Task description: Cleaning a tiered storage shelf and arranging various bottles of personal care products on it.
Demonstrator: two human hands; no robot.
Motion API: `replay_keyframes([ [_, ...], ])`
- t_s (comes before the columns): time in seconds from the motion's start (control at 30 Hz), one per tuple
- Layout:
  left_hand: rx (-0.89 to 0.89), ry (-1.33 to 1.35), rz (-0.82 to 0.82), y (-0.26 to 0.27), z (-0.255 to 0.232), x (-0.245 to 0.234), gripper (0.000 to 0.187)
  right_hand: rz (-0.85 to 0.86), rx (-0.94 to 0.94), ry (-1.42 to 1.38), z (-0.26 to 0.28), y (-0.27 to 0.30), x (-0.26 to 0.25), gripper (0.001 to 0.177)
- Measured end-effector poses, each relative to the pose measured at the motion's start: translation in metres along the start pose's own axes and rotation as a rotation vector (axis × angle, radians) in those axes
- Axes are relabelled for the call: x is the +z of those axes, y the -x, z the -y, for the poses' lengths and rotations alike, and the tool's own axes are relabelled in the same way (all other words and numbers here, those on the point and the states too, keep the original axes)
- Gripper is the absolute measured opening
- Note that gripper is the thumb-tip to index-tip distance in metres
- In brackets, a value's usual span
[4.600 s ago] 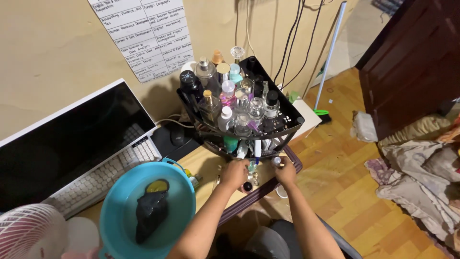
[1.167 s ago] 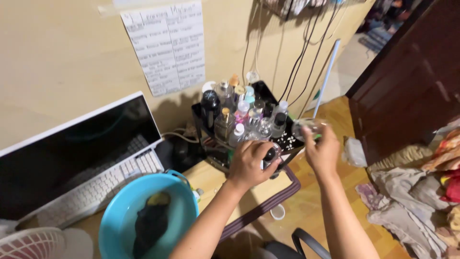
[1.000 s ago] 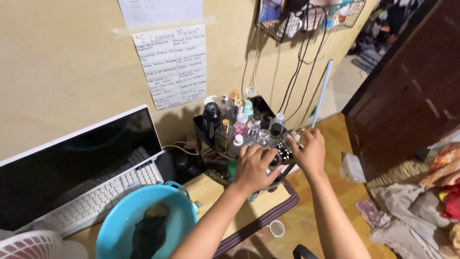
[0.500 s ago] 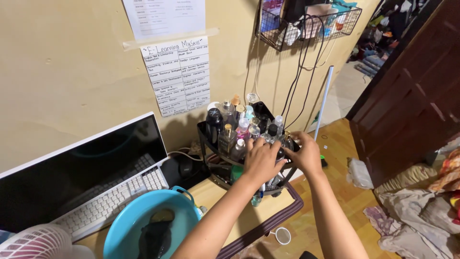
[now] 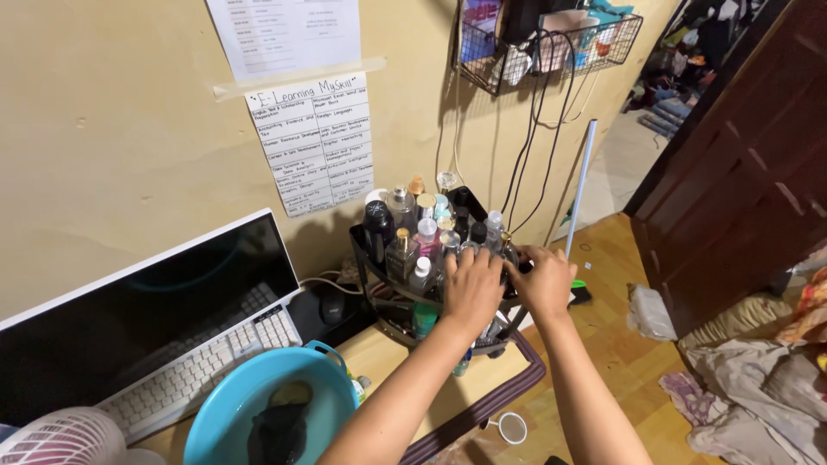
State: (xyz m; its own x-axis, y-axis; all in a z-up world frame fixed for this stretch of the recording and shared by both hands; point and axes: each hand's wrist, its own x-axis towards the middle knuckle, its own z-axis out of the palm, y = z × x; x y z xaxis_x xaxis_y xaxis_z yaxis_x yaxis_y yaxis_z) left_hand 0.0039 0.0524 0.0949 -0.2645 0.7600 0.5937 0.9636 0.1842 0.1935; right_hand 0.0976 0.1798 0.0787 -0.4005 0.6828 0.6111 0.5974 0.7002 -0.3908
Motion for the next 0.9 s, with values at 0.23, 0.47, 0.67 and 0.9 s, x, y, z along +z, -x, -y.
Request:
replay_keyframes([
  [0.23,0.005,0.107,-0.096,0.016,0.008,-0.018,0.042,-0.021,-0.085,0.145,0.008,0.001,-0.004,0.029],
  [0.47,-0.043,0.217,-0.192,0.057,0.038,-0.004,0.023,0.008,-0.076,0.209,0.010,0.007,-0.005,0.032],
  [0.67,-0.044,0.261,-0.199,0.058,0.041,-0.008,0.017,-0.019,-0.133,0.216,0.012,0.005,-0.003,0.026],
  [0.9,0.018,0.246,-0.187,0.060,0.035,-0.022,0.011,0.025,-0.046,0.021,-0.001,0.016,-0.009,0.031],
])
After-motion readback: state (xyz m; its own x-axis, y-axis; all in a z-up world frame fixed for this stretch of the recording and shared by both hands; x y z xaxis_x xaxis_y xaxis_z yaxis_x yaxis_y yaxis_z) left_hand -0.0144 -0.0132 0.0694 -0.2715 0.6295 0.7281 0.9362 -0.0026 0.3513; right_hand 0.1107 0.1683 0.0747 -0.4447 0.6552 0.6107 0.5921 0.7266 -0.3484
